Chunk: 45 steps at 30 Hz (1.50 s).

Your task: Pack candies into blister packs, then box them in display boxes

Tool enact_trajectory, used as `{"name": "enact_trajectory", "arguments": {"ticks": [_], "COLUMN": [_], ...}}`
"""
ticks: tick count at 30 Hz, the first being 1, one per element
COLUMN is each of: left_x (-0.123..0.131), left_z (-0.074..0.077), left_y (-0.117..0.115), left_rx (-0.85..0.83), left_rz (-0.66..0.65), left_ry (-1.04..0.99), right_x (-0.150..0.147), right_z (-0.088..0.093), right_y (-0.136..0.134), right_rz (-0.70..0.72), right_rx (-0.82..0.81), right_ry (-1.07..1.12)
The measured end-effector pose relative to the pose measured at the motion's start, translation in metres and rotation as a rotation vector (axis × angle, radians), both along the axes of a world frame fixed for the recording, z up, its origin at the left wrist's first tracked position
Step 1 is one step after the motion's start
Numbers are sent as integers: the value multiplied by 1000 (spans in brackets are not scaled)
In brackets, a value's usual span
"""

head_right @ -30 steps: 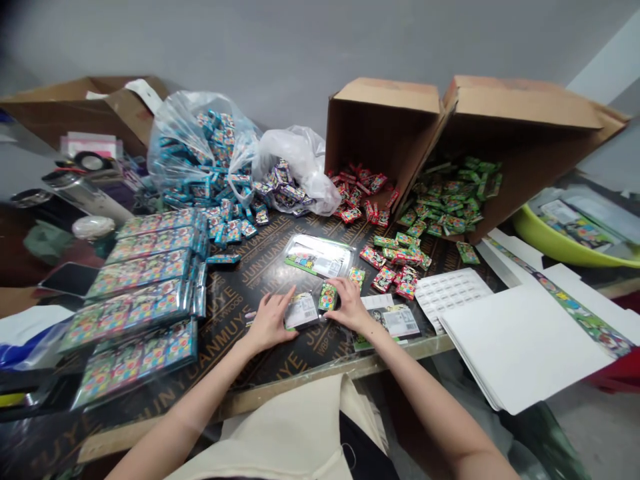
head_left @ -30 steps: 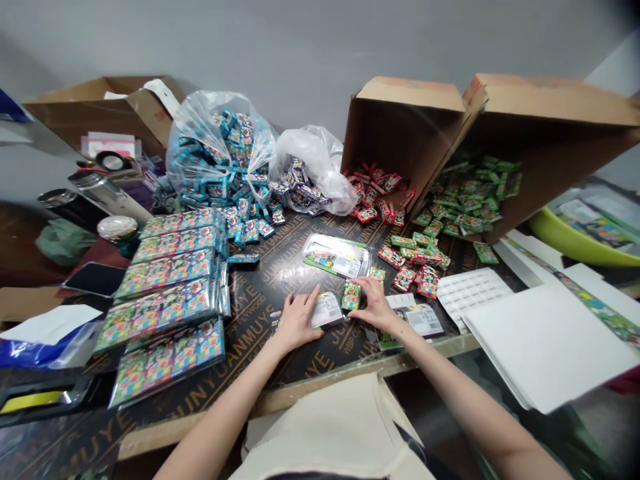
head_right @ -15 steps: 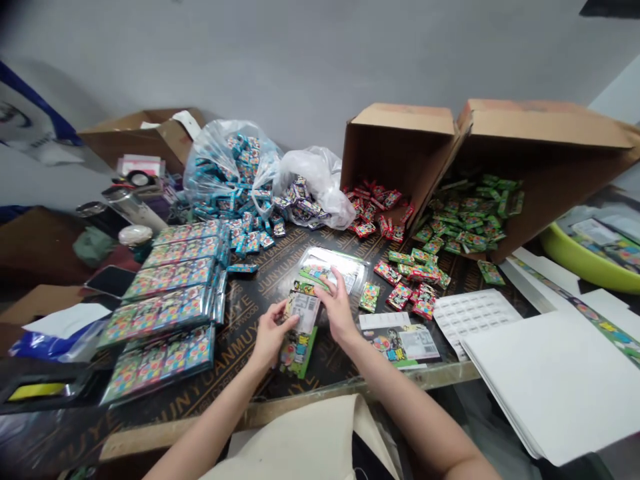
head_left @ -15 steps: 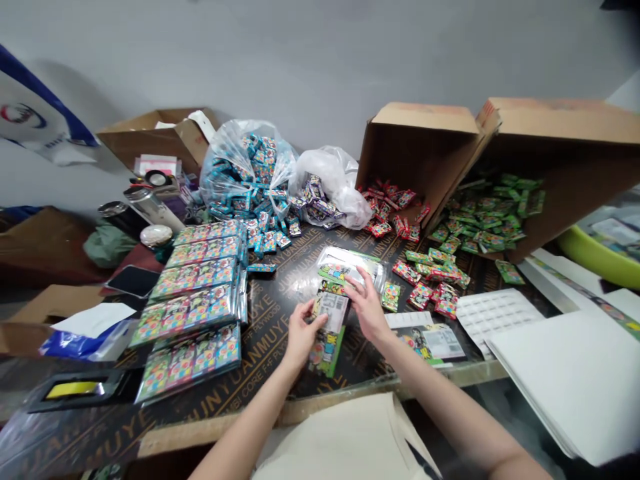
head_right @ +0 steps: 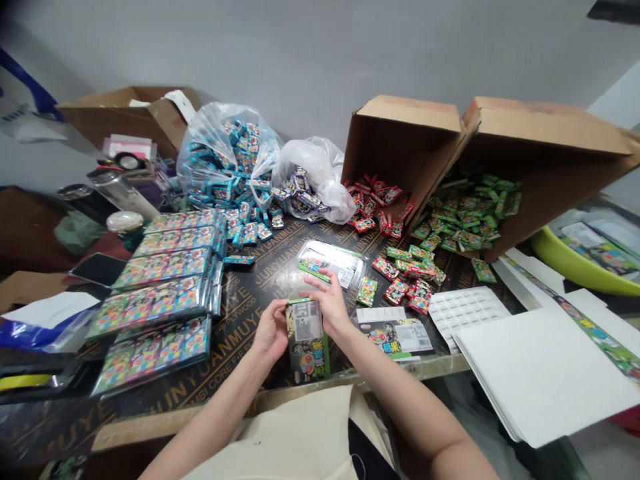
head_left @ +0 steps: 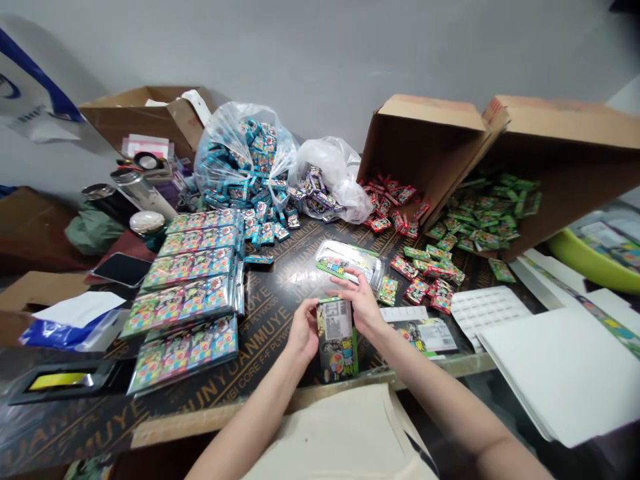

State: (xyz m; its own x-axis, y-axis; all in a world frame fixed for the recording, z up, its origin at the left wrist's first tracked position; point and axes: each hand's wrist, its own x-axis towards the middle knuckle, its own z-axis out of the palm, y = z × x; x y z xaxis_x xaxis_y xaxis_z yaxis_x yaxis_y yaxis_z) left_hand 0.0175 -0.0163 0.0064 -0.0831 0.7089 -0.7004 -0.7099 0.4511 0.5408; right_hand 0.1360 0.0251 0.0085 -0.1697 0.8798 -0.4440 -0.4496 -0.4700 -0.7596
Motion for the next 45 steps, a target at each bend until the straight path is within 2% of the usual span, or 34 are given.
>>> {"name": "enact_trajectory", "arguments": {"ticks": [5, 9, 11, 15, 17, 19, 23, 27, 29, 33, 36, 39, 41, 43, 45], "left_x": [-10, -14, -15, -18, -20, -24, -29, -29, -29, -29, -29, -29, -28, -27, -26], "left_z": [0, 2, 5, 16, 22, 26, 30, 29, 30, 35, 37, 36, 35, 33, 32], "left_y": [14, 18, 17, 14, 15, 18, 28, 35, 35, 28, 21, 20, 22, 23, 25], "left_rx": [21, 102, 167, 308, 409, 438, 359, 326, 337, 581, 824, 946, 958, 956, 958], "left_rz": [-34, -118, -170, -258, -368, -475, -585, -617, -633, -712, -756, -814, -899, -962, -976], "left_ry": [23, 113, 236, 463, 628, 739, 683, 590, 618, 878, 1108, 1239, 1287, 1320, 1316], "right_x": [14, 17, 17, 23, 28, 32, 37, 38, 39, 41, 45, 56, 74, 101, 130], "right_z": [-7, -8, -9, -11, -11, -10, -7, -8, -10, -9, -2, 1, -5, -18, -37], "right_y": [-1, -2, -4, -10, -13, -13, -10, -5, -4, -8, -18, -23, -20, -13, -3], "right_rz": [2, 62, 59, -16, 8, 51, 93, 141, 148, 167, 193, 267, 274, 214, 189], "right_rx": [-133, -188, -100, 216, 283, 274, 256, 286, 297, 342, 500, 749, 811, 753, 624], "right_ry": [137, 81, -8, -227, -279, -289, -342, -367, -371, -398, -464, -568, -712, -965, -1241]}}
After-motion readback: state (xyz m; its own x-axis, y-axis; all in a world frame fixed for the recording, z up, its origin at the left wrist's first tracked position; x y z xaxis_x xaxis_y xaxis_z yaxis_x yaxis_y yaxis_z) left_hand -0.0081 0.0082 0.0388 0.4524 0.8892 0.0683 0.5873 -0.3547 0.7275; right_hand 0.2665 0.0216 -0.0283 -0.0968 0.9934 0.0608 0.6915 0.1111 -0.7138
